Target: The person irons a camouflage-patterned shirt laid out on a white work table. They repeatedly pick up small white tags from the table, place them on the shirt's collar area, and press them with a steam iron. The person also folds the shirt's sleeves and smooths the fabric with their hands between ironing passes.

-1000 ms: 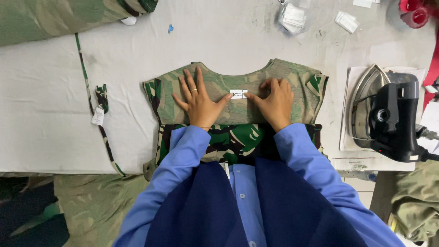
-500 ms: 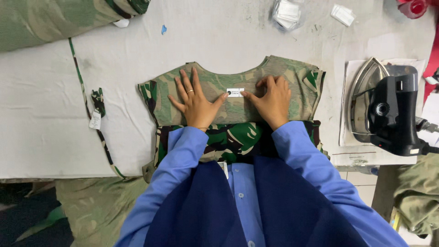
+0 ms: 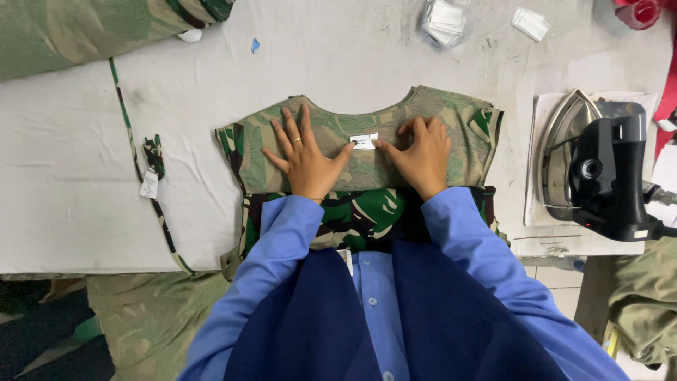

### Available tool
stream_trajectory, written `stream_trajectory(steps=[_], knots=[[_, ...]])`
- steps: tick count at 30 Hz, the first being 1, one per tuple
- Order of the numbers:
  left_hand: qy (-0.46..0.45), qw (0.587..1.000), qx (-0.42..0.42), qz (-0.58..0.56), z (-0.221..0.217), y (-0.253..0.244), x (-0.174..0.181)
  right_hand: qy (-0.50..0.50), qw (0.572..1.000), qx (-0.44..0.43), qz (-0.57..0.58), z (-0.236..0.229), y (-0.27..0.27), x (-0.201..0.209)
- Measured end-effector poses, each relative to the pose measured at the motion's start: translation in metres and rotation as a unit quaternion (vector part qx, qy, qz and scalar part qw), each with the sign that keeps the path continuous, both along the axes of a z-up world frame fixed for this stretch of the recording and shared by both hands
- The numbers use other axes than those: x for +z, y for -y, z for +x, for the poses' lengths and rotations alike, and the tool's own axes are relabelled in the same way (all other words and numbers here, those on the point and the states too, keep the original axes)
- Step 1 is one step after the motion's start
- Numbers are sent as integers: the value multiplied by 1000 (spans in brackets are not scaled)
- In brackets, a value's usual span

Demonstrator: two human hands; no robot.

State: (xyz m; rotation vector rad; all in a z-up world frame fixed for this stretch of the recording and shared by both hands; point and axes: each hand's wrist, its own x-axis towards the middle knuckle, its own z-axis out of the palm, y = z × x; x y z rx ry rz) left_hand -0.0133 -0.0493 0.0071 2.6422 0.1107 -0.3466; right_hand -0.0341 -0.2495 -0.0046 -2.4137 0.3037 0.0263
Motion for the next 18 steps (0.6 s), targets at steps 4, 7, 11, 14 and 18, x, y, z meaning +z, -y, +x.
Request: stream_trajectory(steps=[4,7,11,14,18], knots=[[0,1000,3,-6,0,-1,0,4,1000,-2,-14,1,-1,-3],[9,1000,-8,-28,0,-2,2,8,1000,-5,-29,1,-1,-3],[3,1000,-5,4,0,-1,-4,-4,1000,0,-26,1,-1,-4],[7,1000,-7,12,0,-1,-5,-5,1000,-1,-28,-1,0,-6],[13,1000,-13,12,-1,-2,-7,-1,999,-2,-37,0,0,-9]])
